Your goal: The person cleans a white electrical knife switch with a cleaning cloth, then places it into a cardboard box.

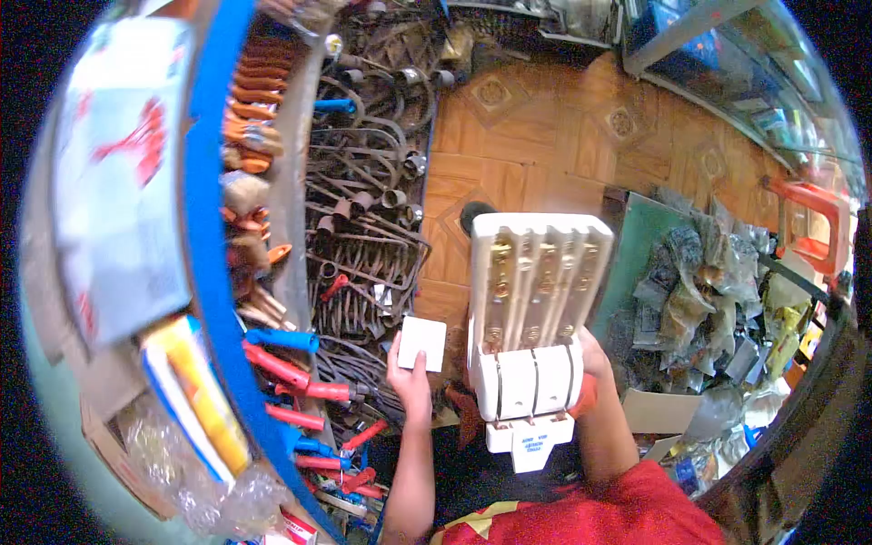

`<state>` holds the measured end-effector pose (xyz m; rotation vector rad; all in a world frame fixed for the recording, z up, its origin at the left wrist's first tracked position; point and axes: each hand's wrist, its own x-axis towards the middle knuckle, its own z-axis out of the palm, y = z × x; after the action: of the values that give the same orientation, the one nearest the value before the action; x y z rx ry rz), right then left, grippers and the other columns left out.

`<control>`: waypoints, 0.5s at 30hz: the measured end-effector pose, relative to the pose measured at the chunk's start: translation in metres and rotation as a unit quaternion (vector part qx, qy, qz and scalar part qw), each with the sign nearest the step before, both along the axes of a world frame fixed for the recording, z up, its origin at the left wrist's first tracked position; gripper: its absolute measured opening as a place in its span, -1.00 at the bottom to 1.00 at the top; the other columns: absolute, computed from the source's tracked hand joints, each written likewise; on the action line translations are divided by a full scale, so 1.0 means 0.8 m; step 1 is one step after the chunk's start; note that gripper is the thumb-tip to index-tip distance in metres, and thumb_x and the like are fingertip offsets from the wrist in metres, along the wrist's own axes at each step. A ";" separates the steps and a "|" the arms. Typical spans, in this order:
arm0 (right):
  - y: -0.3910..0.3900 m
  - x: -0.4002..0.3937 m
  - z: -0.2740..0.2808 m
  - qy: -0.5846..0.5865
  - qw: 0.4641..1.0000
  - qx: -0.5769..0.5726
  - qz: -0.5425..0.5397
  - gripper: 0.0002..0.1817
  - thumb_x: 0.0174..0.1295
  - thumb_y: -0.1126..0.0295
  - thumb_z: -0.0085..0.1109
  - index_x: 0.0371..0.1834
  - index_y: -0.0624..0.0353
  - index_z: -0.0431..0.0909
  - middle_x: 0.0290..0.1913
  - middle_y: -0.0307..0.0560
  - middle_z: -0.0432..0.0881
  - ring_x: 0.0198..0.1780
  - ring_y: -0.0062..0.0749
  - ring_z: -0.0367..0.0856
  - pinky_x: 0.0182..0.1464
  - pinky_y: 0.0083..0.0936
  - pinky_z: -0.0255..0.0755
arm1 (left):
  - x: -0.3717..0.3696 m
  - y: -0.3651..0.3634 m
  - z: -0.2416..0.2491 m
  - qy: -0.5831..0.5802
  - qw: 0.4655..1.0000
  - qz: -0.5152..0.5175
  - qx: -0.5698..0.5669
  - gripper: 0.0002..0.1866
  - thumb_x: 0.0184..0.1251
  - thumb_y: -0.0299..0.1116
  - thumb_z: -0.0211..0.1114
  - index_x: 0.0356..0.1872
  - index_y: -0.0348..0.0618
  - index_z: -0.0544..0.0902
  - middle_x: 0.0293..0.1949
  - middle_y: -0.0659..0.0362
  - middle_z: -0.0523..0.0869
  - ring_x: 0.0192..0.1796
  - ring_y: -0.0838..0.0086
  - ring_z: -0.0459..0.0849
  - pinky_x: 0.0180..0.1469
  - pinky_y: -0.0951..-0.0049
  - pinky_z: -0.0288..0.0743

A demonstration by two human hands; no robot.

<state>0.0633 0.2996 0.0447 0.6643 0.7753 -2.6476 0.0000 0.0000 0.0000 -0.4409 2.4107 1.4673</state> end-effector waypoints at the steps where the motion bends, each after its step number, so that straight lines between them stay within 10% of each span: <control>1: -0.011 0.001 0.006 0.033 0.999 0.000 0.028 -0.18 0.13 0.01 0.26 0.33 0.29 0.19 0.19 -0.01 0.45 0.19 -0.31 0.43 0.22 -0.33 0.33 | 0.007 0.002 0.037 0.039 0.999 -0.019 0.001 -0.37 0.20 -0.71 0.18 0.34 -0.31 0.27 0.20 -0.01 0.48 0.17 0.32 0.52 0.23 0.37 0.37; 4: -0.044 0.007 0.027 0.119 0.988 0.009 0.096 -0.03 0.12 -0.05 0.31 0.46 0.26 0.05 0.35 -0.05 0.32 0.35 -0.36 0.26 0.37 -0.37 0.13 | 0.042 0.006 0.143 0.072 0.995 0.035 0.066 -0.25 0.26 -0.63 0.15 0.44 -0.26 0.01 0.15 -0.10 0.48 0.13 0.29 0.53 0.22 0.34 0.36; 10: -0.112 0.001 0.089 0.156 0.959 0.028 0.236 0.04 0.09 -0.14 0.27 0.48 0.26 0.01 0.41 -0.05 0.25 0.42 -0.33 0.18 0.43 -0.37 -0.02 | 0.155 -0.110 0.244 0.035 0.968 0.212 0.126 -0.64 0.22 -0.49 0.30 0.01 -0.35 0.47 -0.11 0.14 0.61 -0.10 0.50 0.56 0.02 0.45 0.43; 15: -0.166 -0.028 0.142 0.199 0.925 0.017 0.323 -0.02 0.09 -0.09 0.27 0.46 0.27 0.07 0.41 -0.03 0.27 0.42 -0.31 0.19 0.43 -0.37 -0.04 | 0.182 -0.148 0.319 0.098 0.903 0.344 0.240 -0.65 0.18 -0.38 0.35 -0.10 -0.26 0.43 -0.17 0.10 0.61 -0.13 0.38 0.60 -0.02 0.31 0.50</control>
<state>0.0412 0.1664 0.1583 -0.1391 0.9467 -2.1599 0.1459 -0.1182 0.2549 -1.1400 1.9805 2.4149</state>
